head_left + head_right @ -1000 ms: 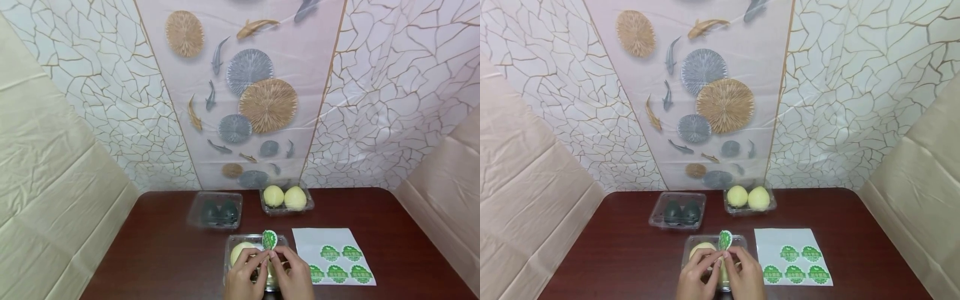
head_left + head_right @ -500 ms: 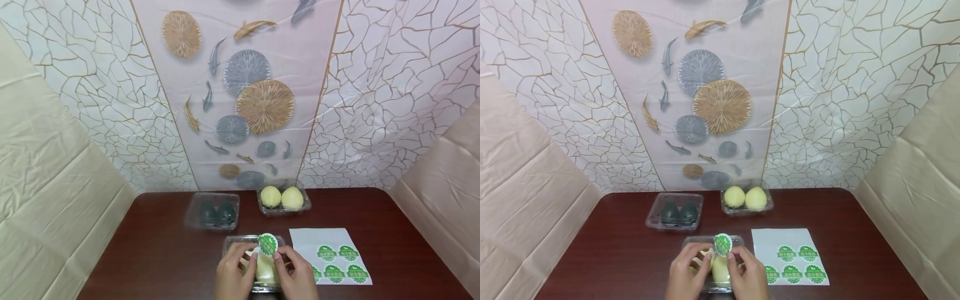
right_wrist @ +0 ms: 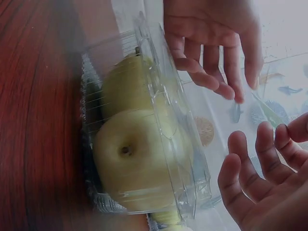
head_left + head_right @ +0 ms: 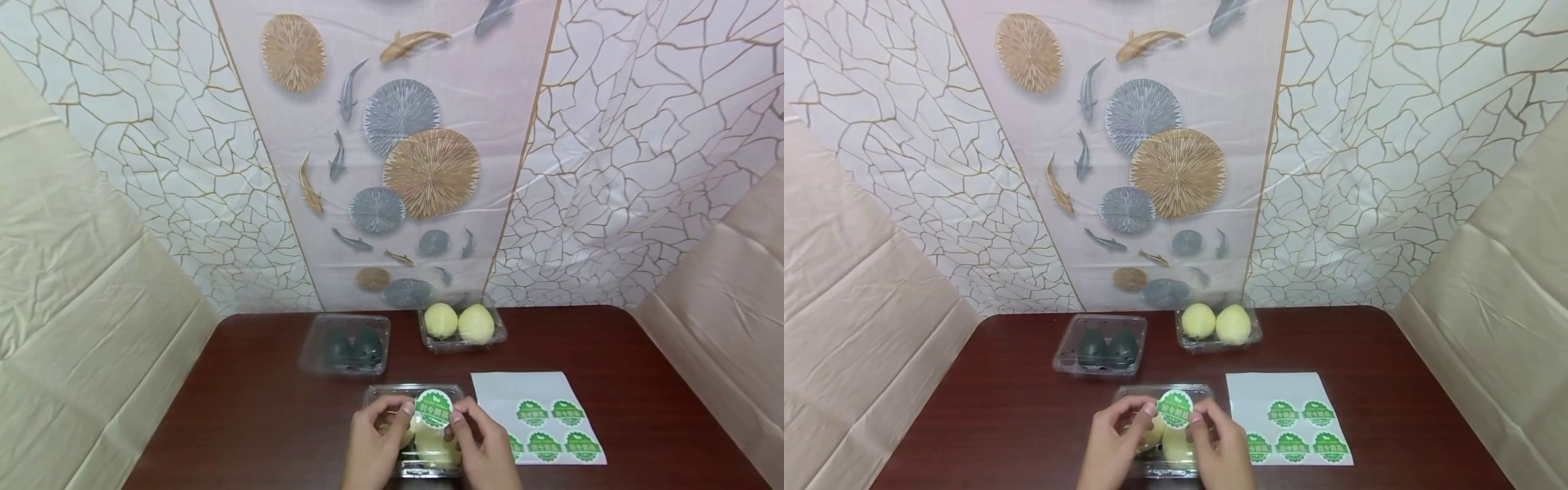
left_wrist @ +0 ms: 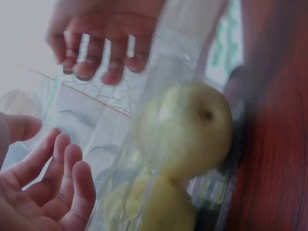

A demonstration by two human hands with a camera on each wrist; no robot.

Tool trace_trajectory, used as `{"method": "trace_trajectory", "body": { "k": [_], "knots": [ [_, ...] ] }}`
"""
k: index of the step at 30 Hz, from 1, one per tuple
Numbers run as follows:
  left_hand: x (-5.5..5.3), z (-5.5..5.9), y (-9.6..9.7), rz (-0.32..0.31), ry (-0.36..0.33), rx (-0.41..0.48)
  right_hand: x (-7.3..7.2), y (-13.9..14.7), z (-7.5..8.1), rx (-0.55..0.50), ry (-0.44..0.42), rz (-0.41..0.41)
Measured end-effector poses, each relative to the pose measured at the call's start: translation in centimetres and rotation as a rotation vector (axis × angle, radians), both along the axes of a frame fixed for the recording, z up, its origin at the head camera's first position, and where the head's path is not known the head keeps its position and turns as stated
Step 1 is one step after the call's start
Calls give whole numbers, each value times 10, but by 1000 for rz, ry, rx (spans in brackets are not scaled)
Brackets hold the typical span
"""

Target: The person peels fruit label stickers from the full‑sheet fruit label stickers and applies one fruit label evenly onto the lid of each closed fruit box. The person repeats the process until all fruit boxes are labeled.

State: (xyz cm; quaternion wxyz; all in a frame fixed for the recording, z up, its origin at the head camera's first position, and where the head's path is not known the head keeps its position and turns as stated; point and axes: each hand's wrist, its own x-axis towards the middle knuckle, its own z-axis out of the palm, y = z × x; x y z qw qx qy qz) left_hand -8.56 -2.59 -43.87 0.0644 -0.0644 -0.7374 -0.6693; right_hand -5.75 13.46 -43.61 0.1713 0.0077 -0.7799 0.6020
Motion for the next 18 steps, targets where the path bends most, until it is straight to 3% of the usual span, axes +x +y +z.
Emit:
{"method": "trace_trajectory", "body": {
  "k": [5,10,15,18],
  "knots": [
    [-1,-1,-4,10,-32,4,-1,0,-1,-10,-36,21],
    [-2,-3,-5,32,-35,-20,-3,-2,-5,21,17,35],
    [-1,0,-7,40,-47,4,-5,-2,-6,87,63,-25],
    [0,1,-7,55,-49,18,-6,-3,-4,109,34,-64]
  ]
}}
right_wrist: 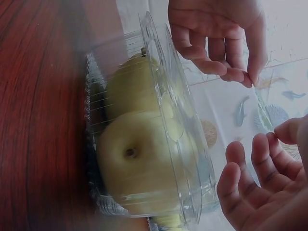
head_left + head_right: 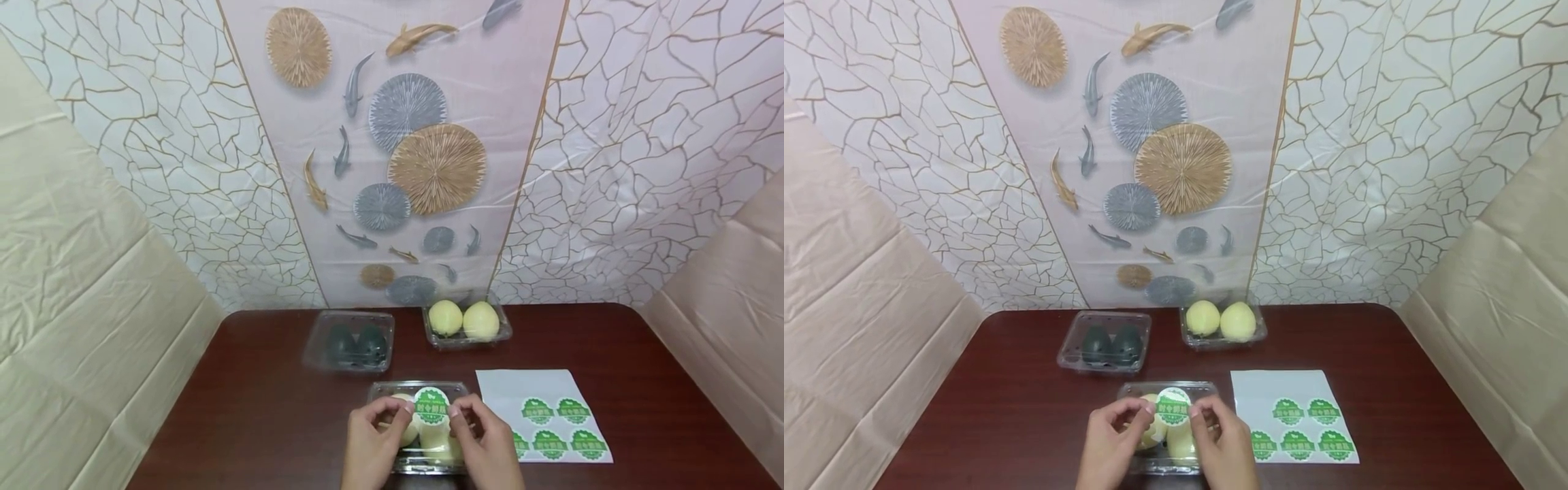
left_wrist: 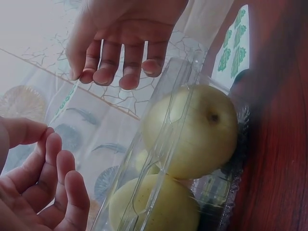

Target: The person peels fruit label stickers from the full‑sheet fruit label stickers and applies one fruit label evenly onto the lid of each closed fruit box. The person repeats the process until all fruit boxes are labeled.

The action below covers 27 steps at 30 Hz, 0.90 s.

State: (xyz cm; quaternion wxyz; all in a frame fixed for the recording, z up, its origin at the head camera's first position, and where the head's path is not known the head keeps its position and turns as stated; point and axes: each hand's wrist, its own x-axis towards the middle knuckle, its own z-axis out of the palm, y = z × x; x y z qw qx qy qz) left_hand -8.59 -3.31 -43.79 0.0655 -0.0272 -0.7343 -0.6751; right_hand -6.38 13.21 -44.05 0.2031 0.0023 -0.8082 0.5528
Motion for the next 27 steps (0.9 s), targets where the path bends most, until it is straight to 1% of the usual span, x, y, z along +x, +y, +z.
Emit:
{"method": "trace_trajectory", "body": {
  "k": [3,6,8,9,11,14,17,18,20,24,27],
  "knots": [
    [0,1,-1,15,9,7,-2,-1,2,11,-14,-17],
    [-1,3,-2,39,11,-31,-4,-2,3,24,-6,-26],
    [0,4,-2,77,1,-104,-5,-3,2,40,5,-36],
    [0,5,-3,101,-1,-156,-6,-4,2,52,13,-42],
    [1,5,-3,156,-6,-272,-6,-5,1,109,31,-62],
    [3,4,-2,238,2,-451,-8,-8,-2,278,83,-112],
    [4,2,-1,293,32,-575,-8,-10,-6,449,138,-169],
    [4,1,-1,307,42,-604,-8,-11,-7,493,147,-183],
    [4,-1,0,326,63,-649,-8,-13,-9,540,153,-197],
    [3,-4,-1,336,92,-704,-8,-15,-11,588,149,-203],
    [2,-6,-2,328,91,-729,-9,-16,-14,603,168,-197]
  ]
}}
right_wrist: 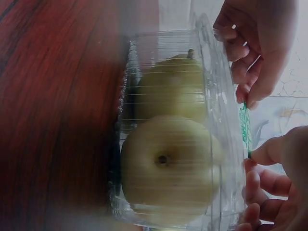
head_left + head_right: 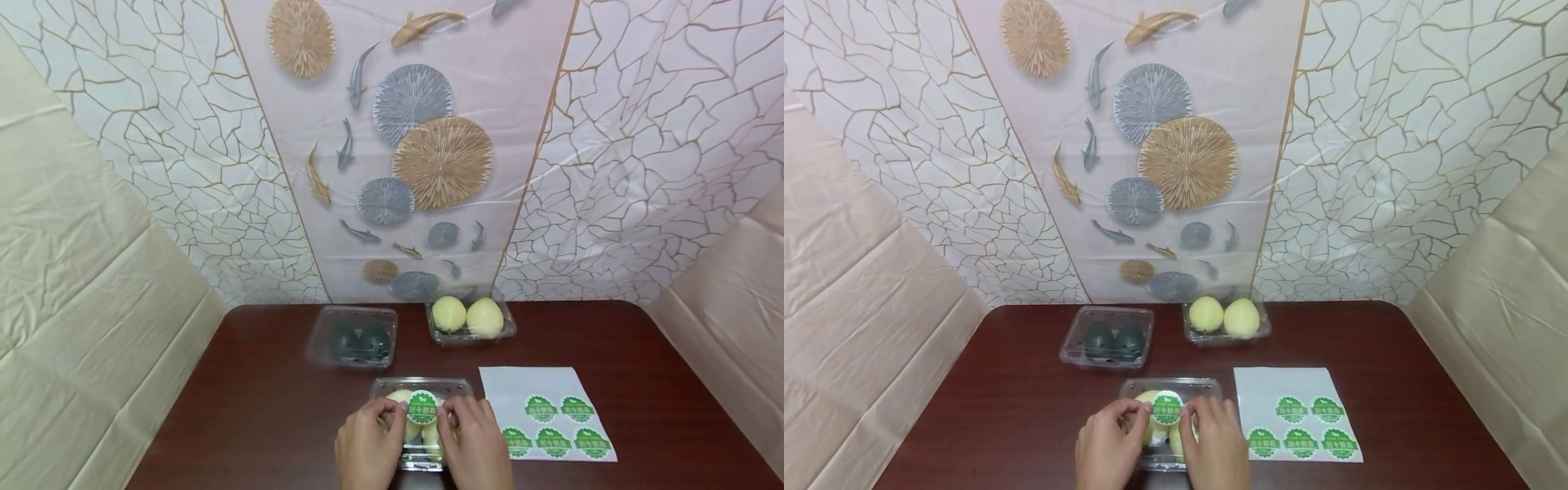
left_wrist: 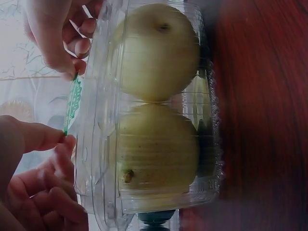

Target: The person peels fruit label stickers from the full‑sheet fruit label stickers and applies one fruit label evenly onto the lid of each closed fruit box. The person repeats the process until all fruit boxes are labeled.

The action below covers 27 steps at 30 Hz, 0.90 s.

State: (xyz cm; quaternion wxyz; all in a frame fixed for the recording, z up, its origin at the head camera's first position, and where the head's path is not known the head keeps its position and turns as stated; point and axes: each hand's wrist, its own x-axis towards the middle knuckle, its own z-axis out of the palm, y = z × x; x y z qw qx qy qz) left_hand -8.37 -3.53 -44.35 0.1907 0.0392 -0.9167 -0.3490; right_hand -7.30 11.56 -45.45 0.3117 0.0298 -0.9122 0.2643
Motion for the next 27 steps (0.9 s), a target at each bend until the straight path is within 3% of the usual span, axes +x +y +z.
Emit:
{"method": "trace_trajectory", "body": {
  "k": [6,14,27],
  "knots": [
    [-3,-4,0,-22,-41,-23,-3,1,-5,31,30,6],
    [-4,-11,1,-54,-66,-52,-3,2,-6,32,-86,-12],
    [-4,-10,1,-45,-67,-126,-2,3,-6,63,-163,-12]
  ]
}}
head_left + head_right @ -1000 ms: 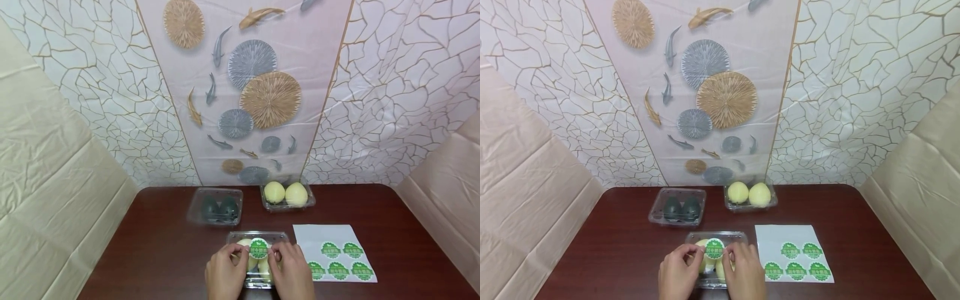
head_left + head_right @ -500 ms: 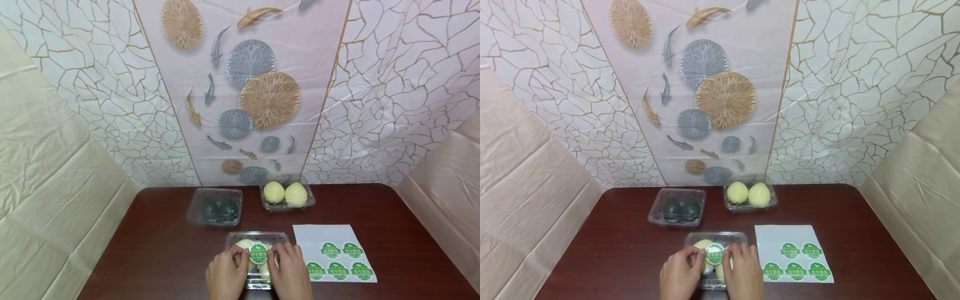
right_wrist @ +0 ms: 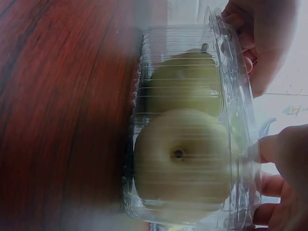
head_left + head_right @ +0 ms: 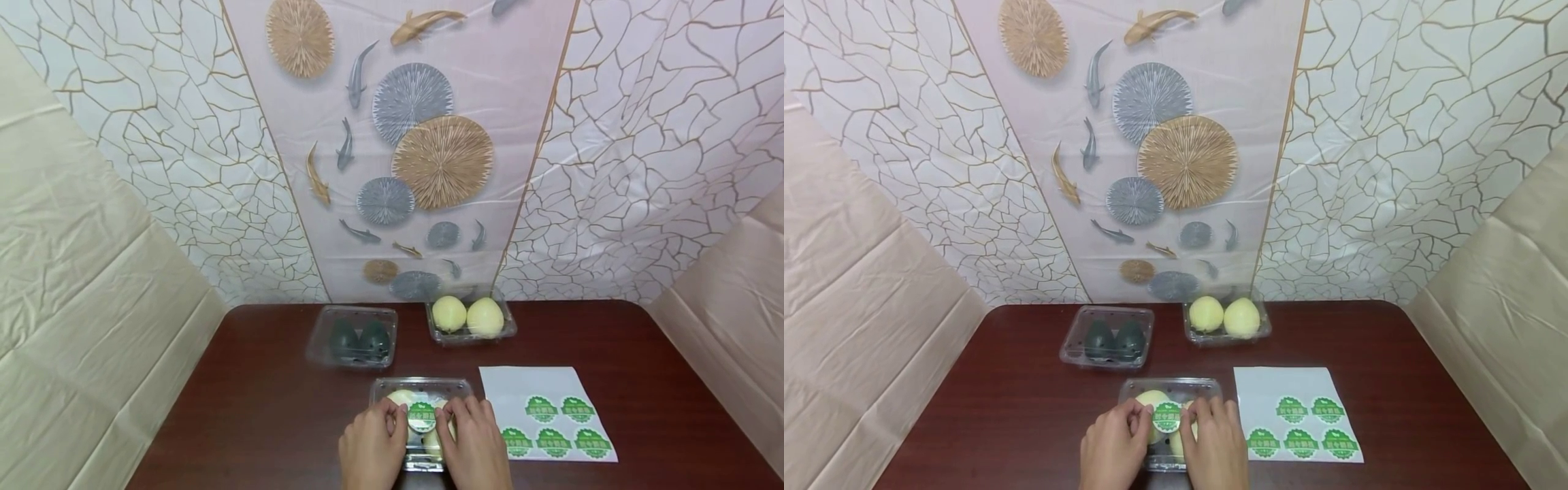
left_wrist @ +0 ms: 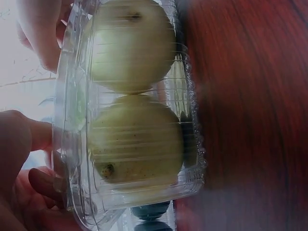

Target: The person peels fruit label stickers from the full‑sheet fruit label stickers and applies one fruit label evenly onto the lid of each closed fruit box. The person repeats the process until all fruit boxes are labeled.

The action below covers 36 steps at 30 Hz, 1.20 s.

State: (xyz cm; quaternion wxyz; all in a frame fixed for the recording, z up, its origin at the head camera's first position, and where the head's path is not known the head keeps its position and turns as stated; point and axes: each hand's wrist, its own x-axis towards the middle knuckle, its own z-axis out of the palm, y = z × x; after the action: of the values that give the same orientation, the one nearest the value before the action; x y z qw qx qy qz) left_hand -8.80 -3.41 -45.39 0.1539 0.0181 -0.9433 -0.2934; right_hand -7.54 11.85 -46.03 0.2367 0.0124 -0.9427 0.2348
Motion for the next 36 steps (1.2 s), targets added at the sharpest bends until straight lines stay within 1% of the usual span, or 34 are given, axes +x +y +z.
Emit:
{"method": "trace_trajectory", "body": {
  "k": [7,13,16,21,31,36],
  "knots": [
    [1,1,1,2,-5,-20,-1,0,-2,19,55,8],
    [1,-2,2,5,21,-33,-1,-1,-6,11,129,12],
    [1,-4,3,5,37,-41,0,-1,-6,-6,147,7],
    [1,-5,5,2,68,-50,1,-1,-5,-36,142,-4],
    [-1,-10,7,-6,162,-85,3,0,-4,-32,140,-7],
    [0,-10,7,1,178,-93,3,-1,-4,-36,124,-5]
  ]
}}
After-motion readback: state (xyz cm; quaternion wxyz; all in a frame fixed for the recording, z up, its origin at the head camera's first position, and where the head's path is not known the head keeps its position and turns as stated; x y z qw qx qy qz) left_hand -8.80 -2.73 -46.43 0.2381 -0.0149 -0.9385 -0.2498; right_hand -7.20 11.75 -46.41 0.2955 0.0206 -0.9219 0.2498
